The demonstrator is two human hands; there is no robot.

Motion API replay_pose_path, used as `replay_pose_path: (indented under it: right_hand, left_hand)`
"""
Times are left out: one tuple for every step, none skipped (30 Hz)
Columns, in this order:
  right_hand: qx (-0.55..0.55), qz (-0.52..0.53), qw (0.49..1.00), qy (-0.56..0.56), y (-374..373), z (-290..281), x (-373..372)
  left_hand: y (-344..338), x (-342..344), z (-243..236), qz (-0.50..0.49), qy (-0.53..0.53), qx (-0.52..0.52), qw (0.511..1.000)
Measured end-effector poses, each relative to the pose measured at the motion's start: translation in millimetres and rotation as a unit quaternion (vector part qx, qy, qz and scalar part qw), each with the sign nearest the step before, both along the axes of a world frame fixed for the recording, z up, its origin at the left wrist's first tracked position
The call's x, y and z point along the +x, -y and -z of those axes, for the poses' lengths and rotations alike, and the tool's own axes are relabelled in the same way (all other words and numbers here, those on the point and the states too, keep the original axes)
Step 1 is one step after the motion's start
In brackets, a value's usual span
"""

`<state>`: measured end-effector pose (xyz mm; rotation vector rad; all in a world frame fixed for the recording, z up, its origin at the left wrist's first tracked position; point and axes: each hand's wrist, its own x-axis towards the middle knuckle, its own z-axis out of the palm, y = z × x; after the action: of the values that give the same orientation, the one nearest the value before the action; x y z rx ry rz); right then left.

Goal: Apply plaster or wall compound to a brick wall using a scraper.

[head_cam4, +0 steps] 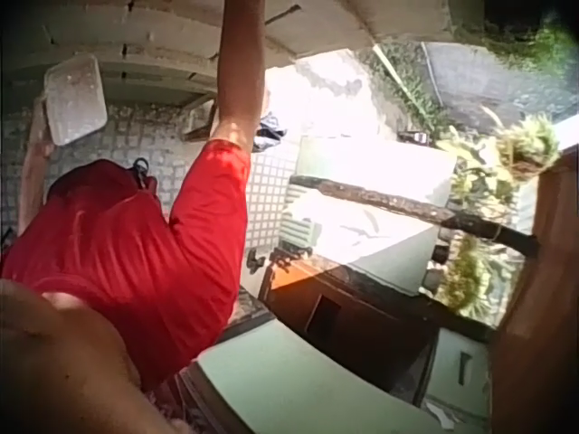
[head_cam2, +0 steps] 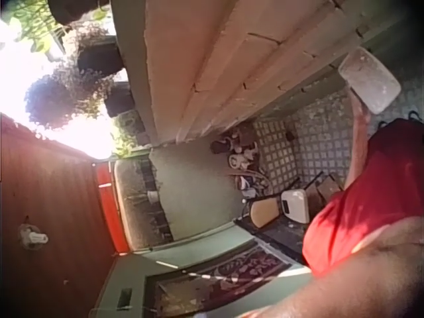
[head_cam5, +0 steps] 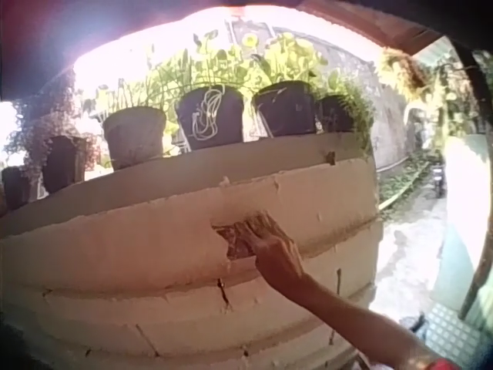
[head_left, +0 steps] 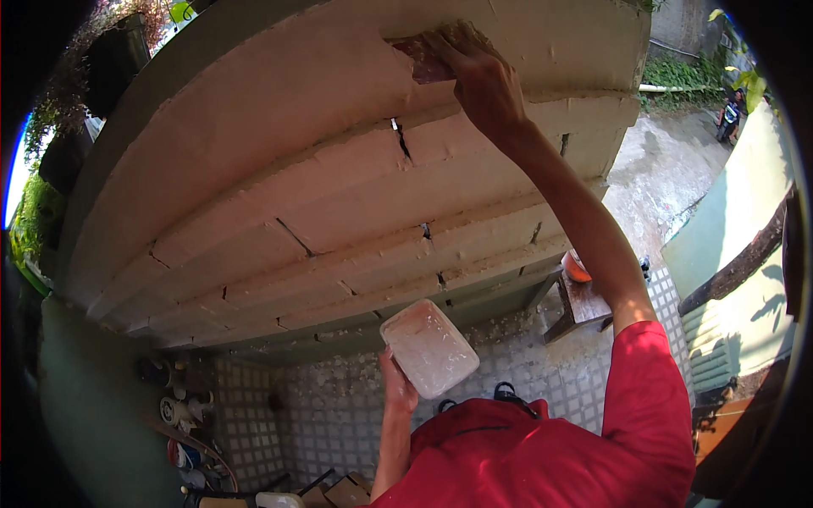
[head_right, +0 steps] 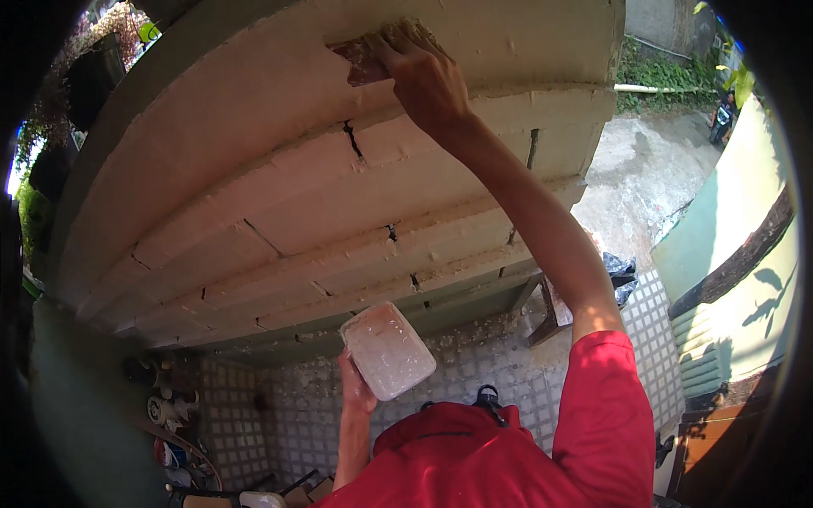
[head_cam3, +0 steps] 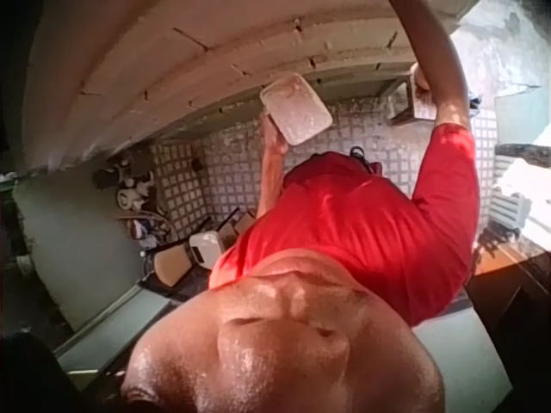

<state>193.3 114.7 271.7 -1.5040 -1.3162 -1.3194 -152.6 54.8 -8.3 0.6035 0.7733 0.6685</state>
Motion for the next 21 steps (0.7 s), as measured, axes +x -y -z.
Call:
replay_pose_path:
  right_hand:
    - [0.007, 0.0, 0.999, 0.038, -3.0, 0.5, 2.3]
    - [0.014, 0.0, 0.997, 0.076, -5.3, 1.1, 4.7]
    - [0.013, 0.0, 0.997, 0.076, -8.7, 7.3, 10.1]
    - [-0.01, 0.035, 0.996, 0.085, -12.4, 15.2, 12.0]
    - [-0.032, 0.071, 0.992, 0.095, -14.3, 20.9, 16.2]
    - [-0.032, 0.072, 0.992, 0.095, -13.4, 26.4, 21.5]
    - [-0.076, 0.071, 0.992, 0.067, -9.5, 32.8, 13.1]
    - [-0.119, 0.071, 0.99, 0.04, -5.0, 38.5, 5.3]
    - [-0.12, 0.069, 0.99, 0.038, -0.2, 45.5, -0.1]
    - [-0.163, 0.034, 0.986, 0.001, 9.3, 50.0, -0.5]
    - [-0.205, 0.0, 0.978, -0.036, 16.2, 50.6, 0.1]
    - [-0.203, 0.001, 0.979, -0.034, 20.6, 47.3, 1.8]
    - [-0.25, 0.011, 0.967, -0.056, 25.7, 41.7, 1.5]
    - [-0.295, 0.021, 0.952, -0.078, 29.8, 36.5, 0.9]
    - [-0.292, 0.022, 0.953, -0.077, 32.0, 32.4, 0.5]
    - [-0.269, -0.044, 0.953, -0.13, 34.3, 24.6, 1.2]
    - [-0.244, -0.112, 0.946, -0.181, 36.6, 17.0, 1.0]
    - [-0.241, -0.112, 0.948, -0.177, 42.5, 7.7, 2.9]
    - [-0.209, -0.101, 0.943, -0.239, 56.2, -9.8, -1.5]
    - [-0.177, -0.09, 0.933, -0.302, 67.0, -20.1, -2.2]
    - [-0.175, -0.089, 0.934, -0.299, 67.0, -22.4, 9.3]
  left_hand:
    - [0.9, -0.3, 0.9, -0.005, -0.002, -0.005, 1.0]
    - [1.5, -1.0, 2.3, -0.006, -0.003, -0.006, 1.0]
    - [1.8, -1.5, 3.6, -0.006, -0.006, -0.005, 1.0]
    - [0.9, -2.1, 4.7, -0.008, -0.01, -0.004, 1.0]
    - [-1.2, -1.4, 4.5, -0.008, -0.011, -0.004, 1.0]
    - [-3.9, 0.2, 3.6, -0.001, -0.013, -0.003, 1.0]
    - [-4.5, -3.5, 3.6, 0.001, -0.018, -0.003, 1.0]
    - [-4.1, -6.0, 1.7, -0.001, -0.02, -0.005, 1.0]
    - [-3.4, -8.1, -2.4, -0.013, -0.027, -0.006, 1.0]
    - [-1.9, -5.5, -5.2, -0.021, -0.029, -0.006, 0.999]
    - [-0.8, -3.6, -6.0, -0.019, -0.027, -0.004, 0.999]
    - [0.0, -2.1, -6.7, -0.017, -0.018, -0.003, 1.0]
    - [-0.6, -1.8, -7.6, -0.014, -0.01, -0.002, 1.0]
    - [-0.4, -3.3, -7.3, -0.012, -0.008, 0.001, 1.0]
    - [1.1, -7.0, -5.3, -0.017, -0.015, -0.001, 1.0]
    - [1.5, -7.5, -3.8, -0.021, -0.019, -0.003, 1.0]
    - [3.2, -9.4, -3.4, -0.02, -0.015, 0.001, 1.0]
    - [5.8, -13.0, -3.3, -0.028, -0.008, 0.002, 1.0]
    - [6.8, -15.7, -1.9, -0.034, 0.0, 0.002, 0.999]
    - [8.1, -18.4, 1.1, -0.033, 0.004, 0.005, 0.999]
    - [8.2, -21.3, 4.5, -0.043, 0.01, 0.006, 0.999]
